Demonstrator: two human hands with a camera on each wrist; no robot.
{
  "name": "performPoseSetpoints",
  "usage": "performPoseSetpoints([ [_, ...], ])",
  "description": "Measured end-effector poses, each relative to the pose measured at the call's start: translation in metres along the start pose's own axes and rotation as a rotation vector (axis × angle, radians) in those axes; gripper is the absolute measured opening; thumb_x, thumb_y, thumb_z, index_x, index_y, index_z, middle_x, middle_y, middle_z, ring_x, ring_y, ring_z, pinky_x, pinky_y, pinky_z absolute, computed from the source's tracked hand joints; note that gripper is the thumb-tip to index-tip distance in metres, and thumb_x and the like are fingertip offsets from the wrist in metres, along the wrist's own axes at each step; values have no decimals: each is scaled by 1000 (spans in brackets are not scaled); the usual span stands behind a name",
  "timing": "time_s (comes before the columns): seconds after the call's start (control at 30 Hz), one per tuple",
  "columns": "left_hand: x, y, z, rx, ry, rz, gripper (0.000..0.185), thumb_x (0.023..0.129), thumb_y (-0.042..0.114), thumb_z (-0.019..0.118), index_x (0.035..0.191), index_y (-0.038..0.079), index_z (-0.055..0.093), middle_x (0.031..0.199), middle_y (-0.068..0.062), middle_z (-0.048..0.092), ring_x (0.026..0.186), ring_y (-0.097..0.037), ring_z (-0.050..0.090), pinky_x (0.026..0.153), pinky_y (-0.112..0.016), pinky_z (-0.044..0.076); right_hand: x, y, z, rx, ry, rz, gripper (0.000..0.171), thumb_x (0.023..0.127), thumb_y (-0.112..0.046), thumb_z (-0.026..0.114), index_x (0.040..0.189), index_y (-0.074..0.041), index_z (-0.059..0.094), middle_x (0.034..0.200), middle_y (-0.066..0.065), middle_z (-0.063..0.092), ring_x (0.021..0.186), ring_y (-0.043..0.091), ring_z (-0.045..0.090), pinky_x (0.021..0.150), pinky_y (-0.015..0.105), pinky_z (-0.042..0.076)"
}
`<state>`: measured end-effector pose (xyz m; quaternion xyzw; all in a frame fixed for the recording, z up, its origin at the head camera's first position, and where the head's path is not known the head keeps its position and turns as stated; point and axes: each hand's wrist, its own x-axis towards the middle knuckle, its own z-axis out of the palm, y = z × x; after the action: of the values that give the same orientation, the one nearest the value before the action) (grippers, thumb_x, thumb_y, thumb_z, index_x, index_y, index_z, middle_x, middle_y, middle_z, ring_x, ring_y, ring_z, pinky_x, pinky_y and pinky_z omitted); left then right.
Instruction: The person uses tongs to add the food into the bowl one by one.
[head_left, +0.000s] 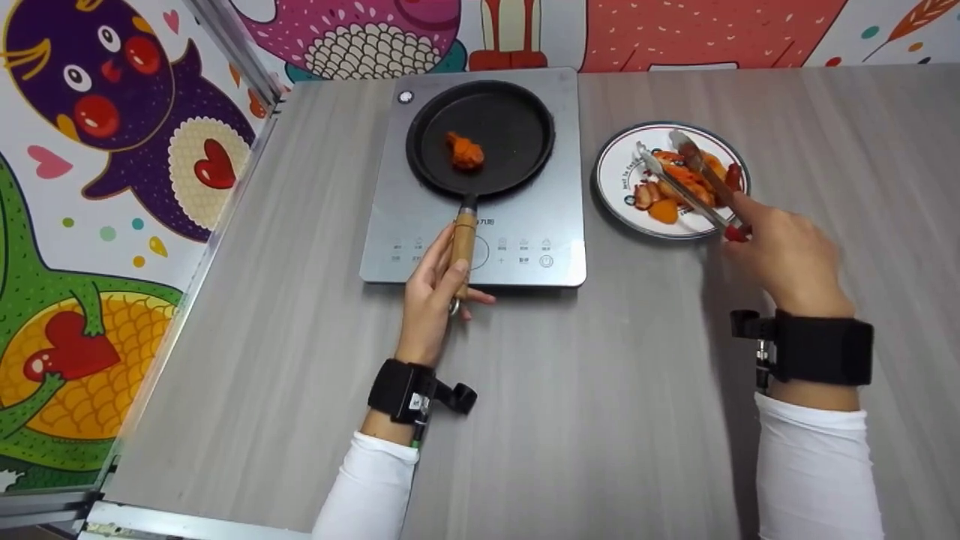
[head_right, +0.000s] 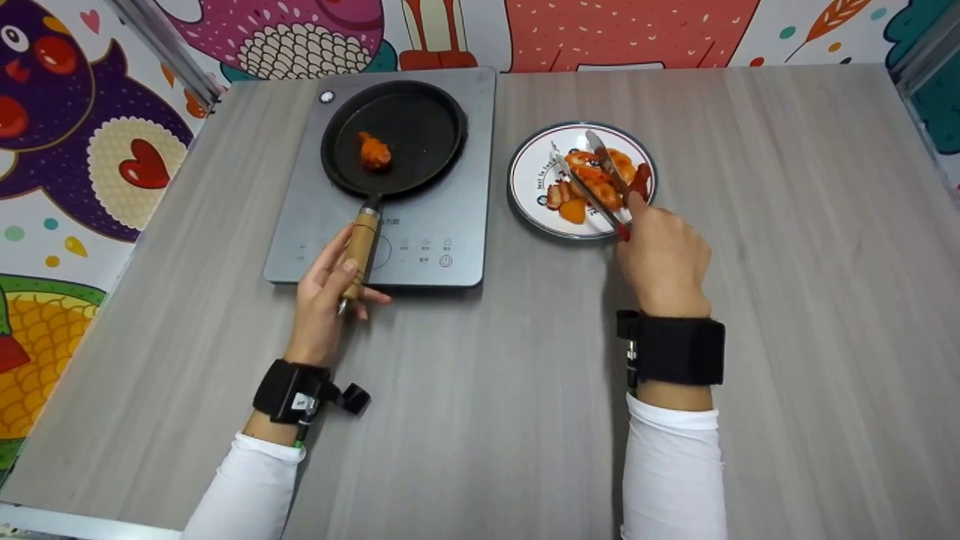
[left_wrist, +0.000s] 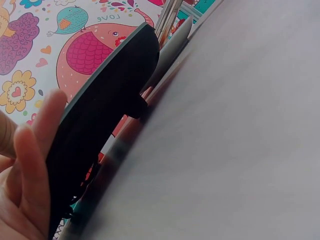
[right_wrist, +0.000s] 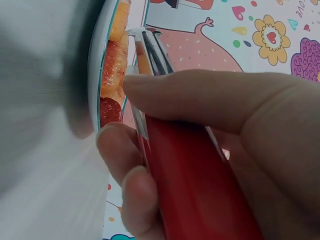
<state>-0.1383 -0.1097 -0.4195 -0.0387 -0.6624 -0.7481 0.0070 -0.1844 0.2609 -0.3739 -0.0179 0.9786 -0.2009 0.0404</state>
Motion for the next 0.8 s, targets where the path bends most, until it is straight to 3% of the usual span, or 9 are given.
performPoseSetpoints([
  [0.33,0,0,1,-7,4,-9,56,91,23,51,142,18,26,141,-4,32,66,-40,62,38,-36,44,2,-3,4,-3,5,33,63,80,-17,59,138,-12,35,111,33,51,87,49,49,58,55,37],
  [0.8,0,0,0,-15,-5,12,57,91,23,51,141,15,26,140,-3,33,65,-39,62,37,-37,43,2,-4,8,34,89,-16,57,78,-8,59,133,-11,44,112,32,51,83,45,51,57,52,36],
])
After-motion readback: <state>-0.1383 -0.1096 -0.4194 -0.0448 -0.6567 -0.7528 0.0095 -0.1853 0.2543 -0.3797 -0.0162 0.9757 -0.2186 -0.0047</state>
